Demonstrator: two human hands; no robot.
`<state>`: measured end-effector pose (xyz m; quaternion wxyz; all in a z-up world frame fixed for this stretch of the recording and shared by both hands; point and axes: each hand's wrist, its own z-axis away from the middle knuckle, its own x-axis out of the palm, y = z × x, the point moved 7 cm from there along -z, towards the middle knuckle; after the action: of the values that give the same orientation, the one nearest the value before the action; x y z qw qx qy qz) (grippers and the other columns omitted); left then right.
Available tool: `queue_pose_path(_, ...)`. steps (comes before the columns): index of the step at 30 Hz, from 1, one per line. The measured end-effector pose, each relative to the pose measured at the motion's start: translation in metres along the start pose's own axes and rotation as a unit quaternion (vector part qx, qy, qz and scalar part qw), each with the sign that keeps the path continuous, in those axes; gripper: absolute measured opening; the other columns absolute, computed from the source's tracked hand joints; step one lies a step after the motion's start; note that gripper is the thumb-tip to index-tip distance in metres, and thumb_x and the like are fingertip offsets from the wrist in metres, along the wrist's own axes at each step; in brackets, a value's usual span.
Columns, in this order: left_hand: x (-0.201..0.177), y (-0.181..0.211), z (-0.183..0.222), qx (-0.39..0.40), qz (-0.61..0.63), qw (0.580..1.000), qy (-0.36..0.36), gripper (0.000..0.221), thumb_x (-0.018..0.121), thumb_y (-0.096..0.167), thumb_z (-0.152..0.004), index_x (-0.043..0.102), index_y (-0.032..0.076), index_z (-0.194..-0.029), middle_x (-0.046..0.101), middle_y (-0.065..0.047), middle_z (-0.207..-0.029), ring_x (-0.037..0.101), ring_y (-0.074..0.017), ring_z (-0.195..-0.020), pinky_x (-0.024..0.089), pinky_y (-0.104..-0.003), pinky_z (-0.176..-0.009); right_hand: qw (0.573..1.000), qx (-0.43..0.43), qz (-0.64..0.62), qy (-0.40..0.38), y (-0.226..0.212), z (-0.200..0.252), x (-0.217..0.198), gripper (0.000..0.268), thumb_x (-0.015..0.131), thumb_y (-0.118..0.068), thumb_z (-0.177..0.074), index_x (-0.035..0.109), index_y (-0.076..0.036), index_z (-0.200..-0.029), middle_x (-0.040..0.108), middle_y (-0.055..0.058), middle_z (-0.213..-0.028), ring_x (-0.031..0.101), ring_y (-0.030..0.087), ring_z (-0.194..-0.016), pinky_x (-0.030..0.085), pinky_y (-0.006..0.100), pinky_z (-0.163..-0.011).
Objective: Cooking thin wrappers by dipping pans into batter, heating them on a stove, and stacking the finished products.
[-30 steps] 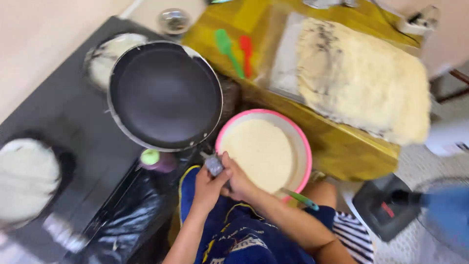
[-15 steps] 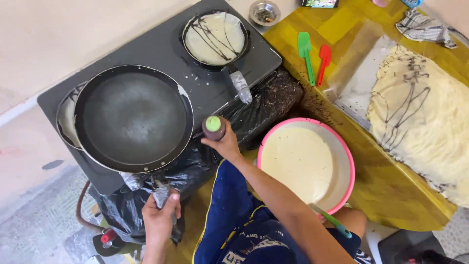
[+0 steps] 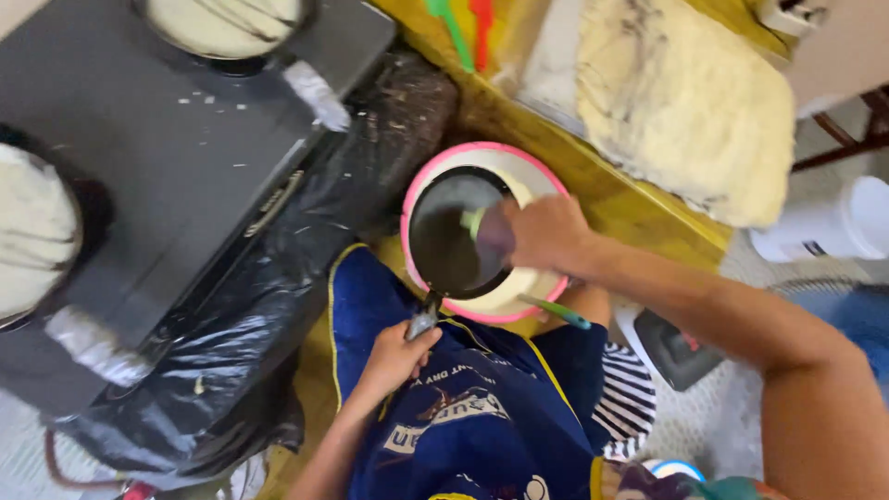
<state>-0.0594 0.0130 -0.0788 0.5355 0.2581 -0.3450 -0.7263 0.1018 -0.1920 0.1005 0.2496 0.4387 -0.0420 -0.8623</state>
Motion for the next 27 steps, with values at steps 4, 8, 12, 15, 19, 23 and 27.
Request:
queue_pose_path(4,0.036,0.012,-0.018,0.011,0.01,0.999,-0.035,0.031,0.075,0.031,-0.086,0.068,0.002,-0.079,0.063,-0.009,-0.049,0.06,-0.0174,-0.036,0.049,-0.028,-0.037,0.998,0.067,-0.012,-0.015,0.026,0.054,-0.022,0.076,0.065,-0.047,-0.08,0.052,-0.015,-0.148,0.078,0.017,-0.112,0.072,0.039,-0.113,0.053,0.051,-0.094)
queue_pose_path(8,0.044,0.034,-0.015,0.011,-0.015,0.999,-0.046,0.032,0.075,0.033,-0.086,0.066,0.005,-0.074,0.062,-0.008,-0.047,0.06,-0.0168,-0.035,0.049,-0.028,-0.036,0.994,0.029,-0.058,-0.087,0.033,0.078,0.02,0.095,0.071,-0.071,-0.069,0.052,-0.02,-0.147,0.078,0.015,-0.107,0.071,0.039,-0.112,0.055,0.05,-0.093)
queue_pose_path(12,0.041,0.052,-0.003,-0.001,-0.023,0.999,-0.046,0.036,0.076,0.035,-0.086,0.065,0.006,-0.069,0.061,-0.008,-0.045,0.06,-0.0175,-0.036,0.049,-0.028,-0.037,0.985,0.127,-0.117,-0.03,0.068,0.095,-0.001,0.073,0.07,-0.056,-0.078,0.059,-0.012,-0.135,0.076,0.017,-0.116,0.068,0.04,-0.12,0.051,0.052,-0.101)
queue_pose_path(15,0.031,0.059,0.001,-0.004,-0.007,0.999,-0.042,0.037,0.077,0.034,-0.086,0.063,0.005,-0.067,0.061,-0.009,-0.045,0.059,-0.018,-0.035,0.049,-0.028,-0.037,0.983,0.108,-0.123,-0.085,0.061,0.105,0.007,0.081,0.068,-0.065,-0.075,0.052,-0.021,-0.142,0.075,0.012,-0.121,0.067,0.035,-0.124,0.05,0.048,-0.105)
queue_pose_path(19,0.008,0.057,0.007,-0.005,0.059,0.998,-0.012,0.034,0.077,0.027,-0.088,0.064,0.003,-0.068,0.061,-0.011,-0.047,0.06,-0.0193,-0.036,0.05,-0.03,-0.038,0.952,0.202,-0.224,0.061,0.093,0.077,-0.006,0.089,0.063,-0.073,-0.077,0.052,-0.016,-0.144,0.075,0.023,-0.117,0.069,0.044,-0.116,0.052,0.053,-0.1)
queue_pose_path(23,-0.055,0.068,0.039,0.019,0.093,0.992,0.085,0.034,0.076,0.026,-0.086,0.064,0.004,-0.063,0.06,-0.011,-0.044,0.059,-0.0196,-0.035,0.049,-0.03,-0.036,0.832,0.161,-0.47,0.246,0.076,0.008,-0.009,0.089,0.084,-0.064,-0.069,0.055,-0.016,-0.139,0.069,0.022,-0.122,0.063,0.045,-0.12,0.05,0.054,-0.1)
queue_pose_path(27,-0.133,0.042,0.089,0.051,0.058,0.938,0.339,0.032,0.078,0.02,-0.087,0.064,0.003,-0.063,0.059,-0.014,-0.046,0.059,-0.0235,-0.039,0.047,-0.033,-0.043,0.73,0.03,-0.627,0.27,-0.048,-0.093,-0.016,0.096,0.09,-0.057,-0.062,0.049,-0.018,-0.139,0.069,0.027,-0.12,0.064,0.047,-0.119,0.051,0.058,-0.103)
